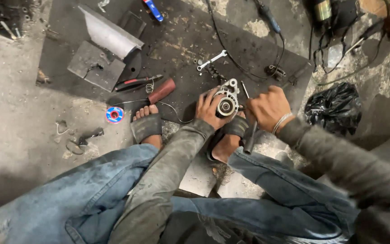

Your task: Assembling the housing of a vehicle alternator by prying and hammering the components together on a workshop floor.

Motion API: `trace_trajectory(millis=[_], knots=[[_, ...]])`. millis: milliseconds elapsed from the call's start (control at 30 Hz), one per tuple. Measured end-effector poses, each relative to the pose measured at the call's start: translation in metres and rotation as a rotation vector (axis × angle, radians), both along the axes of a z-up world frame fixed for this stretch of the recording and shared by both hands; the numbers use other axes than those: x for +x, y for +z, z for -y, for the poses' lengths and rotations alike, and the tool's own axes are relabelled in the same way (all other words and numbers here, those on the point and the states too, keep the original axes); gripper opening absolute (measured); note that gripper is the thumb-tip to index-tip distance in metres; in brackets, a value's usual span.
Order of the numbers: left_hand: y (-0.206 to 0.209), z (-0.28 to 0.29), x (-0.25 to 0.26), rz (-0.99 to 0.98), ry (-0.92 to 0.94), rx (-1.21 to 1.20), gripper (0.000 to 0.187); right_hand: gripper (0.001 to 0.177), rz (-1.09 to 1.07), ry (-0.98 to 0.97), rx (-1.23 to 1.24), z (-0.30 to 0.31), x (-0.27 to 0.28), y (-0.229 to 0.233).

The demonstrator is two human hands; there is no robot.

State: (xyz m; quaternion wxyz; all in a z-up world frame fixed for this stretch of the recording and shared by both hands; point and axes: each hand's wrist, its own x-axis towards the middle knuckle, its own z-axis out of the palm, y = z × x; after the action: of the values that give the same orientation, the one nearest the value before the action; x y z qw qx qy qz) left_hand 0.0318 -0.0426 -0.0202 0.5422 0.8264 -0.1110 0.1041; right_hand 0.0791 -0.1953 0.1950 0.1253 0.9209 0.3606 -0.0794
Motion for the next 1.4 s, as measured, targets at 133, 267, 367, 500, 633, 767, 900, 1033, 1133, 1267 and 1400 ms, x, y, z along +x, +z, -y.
trace_trajectory(millis=[133,267,367,500,633,767,900,1033,1133,1267,1400], knots=[[-0.01,0.011,-0.007,0.014,0.103,0.008,0.07,0.02,0.149,-0.185,0.034,-0.013,-0.016,0.005],[0.012,0.015,-0.006,0.048,0.257,-0.026,0.071,0.015,0.297,-0.521,0.03,-0.022,-0.026,-0.01],[-0.003,0.014,-0.003,0.119,0.244,-0.024,0.069,0.023,0.351,-0.829,-0.157,-0.027,-0.036,-0.032],[-0.002,0.01,0.01,0.125,0.197,-0.109,0.073,0.023,0.094,-0.83,-0.359,0.007,-0.016,-0.028],[0.01,-0.017,0.017,0.005,-0.049,-0.077,0.067,0.016,-0.044,-0.431,-0.353,0.008,-0.013,0.003],[0.008,-0.042,0.033,-0.209,-0.452,-0.034,0.075,0.011,0.088,0.007,-0.134,0.027,-0.02,-0.002],[0.003,-0.042,0.034,-0.083,-0.459,-0.048,0.097,0.022,0.105,0.146,0.002,0.028,-0.014,0.004],[0.021,-0.038,0.017,-0.142,-0.375,0.021,0.124,0.024,0.174,0.363,0.054,0.017,-0.007,0.013],[0.012,-0.031,0.008,-0.126,-0.32,0.014,0.121,0.019,0.139,0.444,0.081,0.011,-0.001,0.013],[-0.004,-0.021,-0.002,-0.136,-0.167,-0.035,0.113,0.023,0.162,0.287,0.084,0.017,-0.008,-0.008],[0.007,-0.021,-0.007,-0.101,-0.13,-0.034,0.113,0.029,0.139,0.109,0.193,-0.006,-0.013,0.0]])
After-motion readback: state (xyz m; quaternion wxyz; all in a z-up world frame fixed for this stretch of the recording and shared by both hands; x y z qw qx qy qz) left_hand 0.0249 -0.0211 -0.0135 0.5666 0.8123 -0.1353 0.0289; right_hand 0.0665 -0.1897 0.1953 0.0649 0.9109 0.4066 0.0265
